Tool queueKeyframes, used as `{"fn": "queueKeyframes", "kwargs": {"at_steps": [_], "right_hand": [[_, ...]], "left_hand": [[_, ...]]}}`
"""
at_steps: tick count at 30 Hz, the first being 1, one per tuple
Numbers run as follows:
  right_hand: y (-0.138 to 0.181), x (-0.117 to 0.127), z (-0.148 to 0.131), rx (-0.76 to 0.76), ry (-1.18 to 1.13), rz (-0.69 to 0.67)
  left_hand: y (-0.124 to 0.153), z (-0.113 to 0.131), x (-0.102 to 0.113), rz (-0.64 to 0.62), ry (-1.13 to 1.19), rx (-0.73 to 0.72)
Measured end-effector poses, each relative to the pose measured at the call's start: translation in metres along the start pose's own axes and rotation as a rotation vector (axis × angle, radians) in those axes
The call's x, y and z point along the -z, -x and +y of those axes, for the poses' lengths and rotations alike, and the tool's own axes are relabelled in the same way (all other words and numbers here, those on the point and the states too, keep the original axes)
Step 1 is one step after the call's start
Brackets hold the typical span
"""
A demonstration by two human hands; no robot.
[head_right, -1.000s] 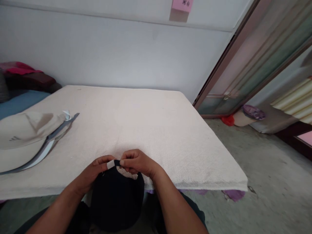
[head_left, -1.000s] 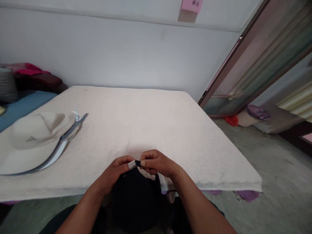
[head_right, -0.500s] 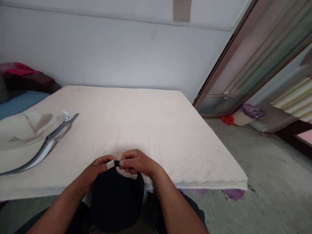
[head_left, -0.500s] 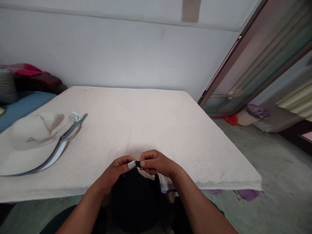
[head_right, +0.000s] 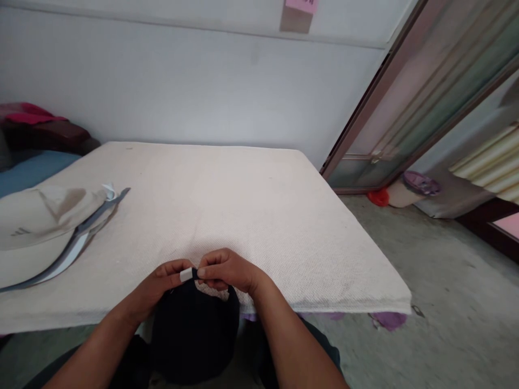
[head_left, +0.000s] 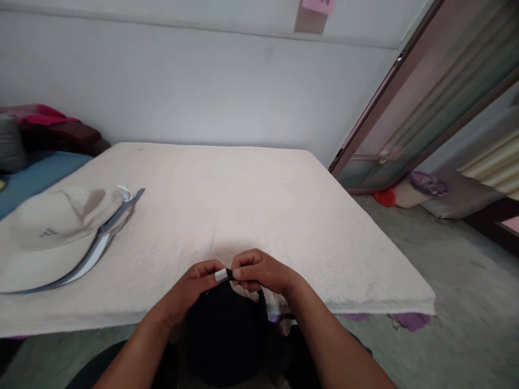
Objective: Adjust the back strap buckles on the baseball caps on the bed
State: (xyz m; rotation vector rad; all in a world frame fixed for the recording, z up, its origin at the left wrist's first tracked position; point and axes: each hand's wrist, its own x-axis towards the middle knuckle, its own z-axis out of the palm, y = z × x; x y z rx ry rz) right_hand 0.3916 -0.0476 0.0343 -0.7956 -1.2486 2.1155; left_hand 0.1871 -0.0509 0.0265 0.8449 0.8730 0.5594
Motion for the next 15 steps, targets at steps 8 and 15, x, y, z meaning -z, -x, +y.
{"fn": "queueKeyframes", "kwargs": {"at_steps": [8, 15], "right_hand": [[0.0004, 0.0009, -0.0008, -0.026, 0.062, 0.055], [-0.0001, -0.0003, 0.0010, 0.006, 0.018, 0.066]], "left_hand": [[0.0004, -0.0009, -0.0003, 0.087, -0.024, 0.042], [-0.0006, -0.0019, 0.0007, 0.104, -0.046, 0.030]]}}
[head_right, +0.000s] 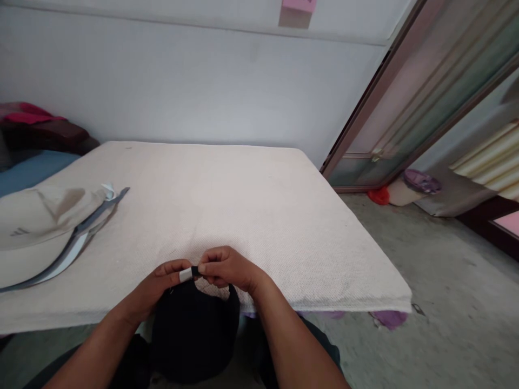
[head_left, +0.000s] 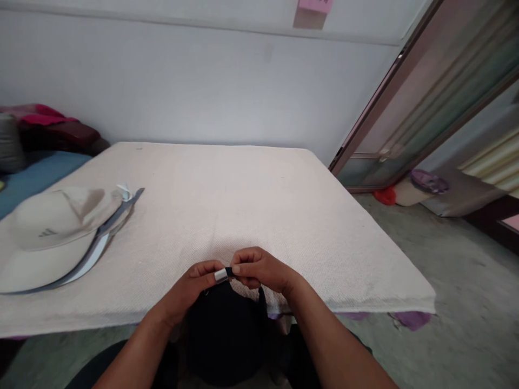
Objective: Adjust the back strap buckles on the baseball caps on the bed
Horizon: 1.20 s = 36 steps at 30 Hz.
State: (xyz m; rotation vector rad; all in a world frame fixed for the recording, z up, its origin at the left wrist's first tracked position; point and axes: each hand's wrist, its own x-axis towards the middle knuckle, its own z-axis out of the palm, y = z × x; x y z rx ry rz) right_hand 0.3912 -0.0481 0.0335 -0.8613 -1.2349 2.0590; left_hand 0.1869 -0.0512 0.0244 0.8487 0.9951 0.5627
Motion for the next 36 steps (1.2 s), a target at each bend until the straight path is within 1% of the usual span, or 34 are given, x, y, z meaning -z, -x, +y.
{"fn": "queueKeyframes", "kwargs": {"at_steps": [4, 10, 18, 30, 36], "right_hand": [[0.0012, 0.0000, -0.0003, 0.004, -0.032, -0.031], [0.0005, 0.0019, -0.0005, -0.011, -0.053, -0.082], [-0.0004, 0.0024, 0.0013, -0.019, -0.076, -0.041], [0.0010, 0.0023, -0.0010, -0.034, -0.214, -0.093], [-0.0003, 0.0006, -0.0011, -0.071, -0.173, -0.043]], "left_hand": [[-0.0012, -0.0023, 0.0014, -0.005, 0.003, 0.005], [-0.0002, -0.0018, 0.0001, -0.076, 0.021, -0.020], [0.0000, -0.0004, 0.0005, -0.112, -0.011, -0.047], [-0.0017, -0.0025, 0.0026, -0.105, 0.021, -0.042], [-0.0012, -0.0013, 0.0009, -0.070, 0.010, -0.026]]}}
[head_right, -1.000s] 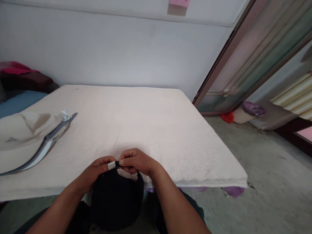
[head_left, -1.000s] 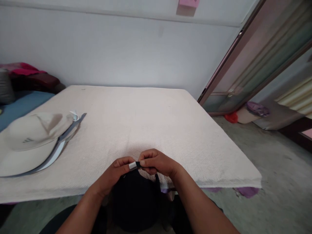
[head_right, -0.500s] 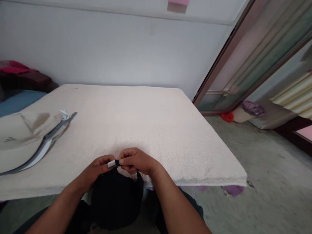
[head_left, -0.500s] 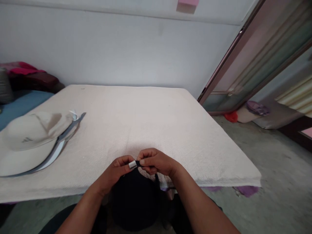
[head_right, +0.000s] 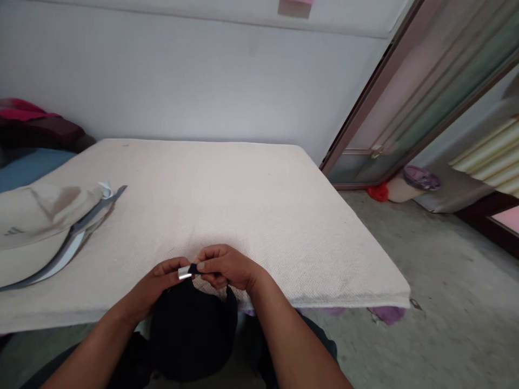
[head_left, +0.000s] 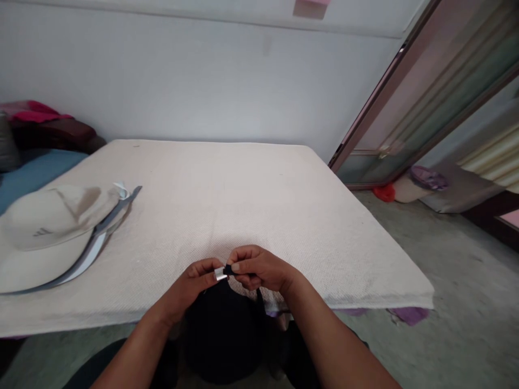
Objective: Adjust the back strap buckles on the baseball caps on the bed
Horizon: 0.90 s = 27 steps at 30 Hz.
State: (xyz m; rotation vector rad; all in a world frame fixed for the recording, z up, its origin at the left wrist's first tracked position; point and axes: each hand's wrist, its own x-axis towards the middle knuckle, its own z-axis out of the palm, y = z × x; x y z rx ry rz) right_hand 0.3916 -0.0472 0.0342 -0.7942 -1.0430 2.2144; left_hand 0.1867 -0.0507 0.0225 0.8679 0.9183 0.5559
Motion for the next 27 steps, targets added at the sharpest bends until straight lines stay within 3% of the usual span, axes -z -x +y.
{"fn": "queueKeyframes", "kwargs": {"at_steps": [27], "right_hand": [[-0.0014, 0.0018, 0.0032, -0.013, 0.037, -0.018]], "left_hand": [[-0.0004, 0.0010, -0.0019, 0.034, -0.044, 0.022]]}}
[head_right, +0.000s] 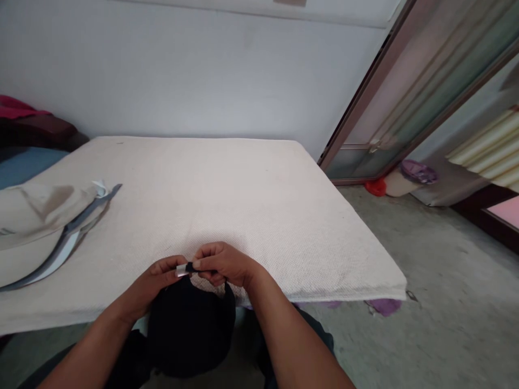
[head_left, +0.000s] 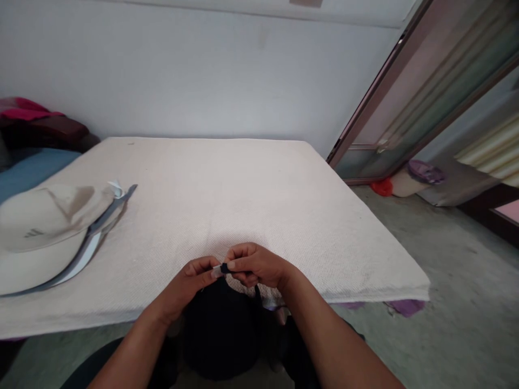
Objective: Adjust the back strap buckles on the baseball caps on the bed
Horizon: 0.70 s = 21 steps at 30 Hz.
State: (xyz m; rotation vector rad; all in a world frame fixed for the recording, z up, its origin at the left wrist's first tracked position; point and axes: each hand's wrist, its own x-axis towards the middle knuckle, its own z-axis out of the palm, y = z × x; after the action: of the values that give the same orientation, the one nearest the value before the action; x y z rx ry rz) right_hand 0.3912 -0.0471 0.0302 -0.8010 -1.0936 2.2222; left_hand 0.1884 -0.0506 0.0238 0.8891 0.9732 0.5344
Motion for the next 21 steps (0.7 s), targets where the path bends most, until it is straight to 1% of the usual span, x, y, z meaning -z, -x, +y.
{"fn": "queueKeyframes", "kwargs": {"at_steps": [2, 5, 10, 12, 15, 21], "right_hand": [[0.0001, -0.0001, -0.0003, 0.013, 0.002, 0.002], [0.0007, -0.0005, -0.0016, 0.032, -0.006, 0.050], [0.0012, 0.0004, -0.0017, 0.012, -0.011, 0.031], [0.0007, 0.0006, -0.0013, 0.014, -0.020, 0.043], [0.0000, -0.0001, -0.0018, 0.009, -0.033, 0.069], [0.0005, -0.0040, -0.0035, 0.047, -0.017, 0.076]], "left_hand": [[0.0005, 0.0001, -0.0008, -0.007, 0.016, -0.006], [0.0016, 0.0007, -0.0019, -0.011, 0.038, -0.025], [0.0030, 0.0043, -0.0046, -0.024, 0.034, -0.024], [0.0039, 0.0069, -0.0066, -0.030, 0.015, -0.035], [0.0045, 0.0091, -0.0084, -0.010, -0.019, -0.054], [-0.0002, 0.0015, -0.0022, 0.046, 0.019, -0.001]]}}
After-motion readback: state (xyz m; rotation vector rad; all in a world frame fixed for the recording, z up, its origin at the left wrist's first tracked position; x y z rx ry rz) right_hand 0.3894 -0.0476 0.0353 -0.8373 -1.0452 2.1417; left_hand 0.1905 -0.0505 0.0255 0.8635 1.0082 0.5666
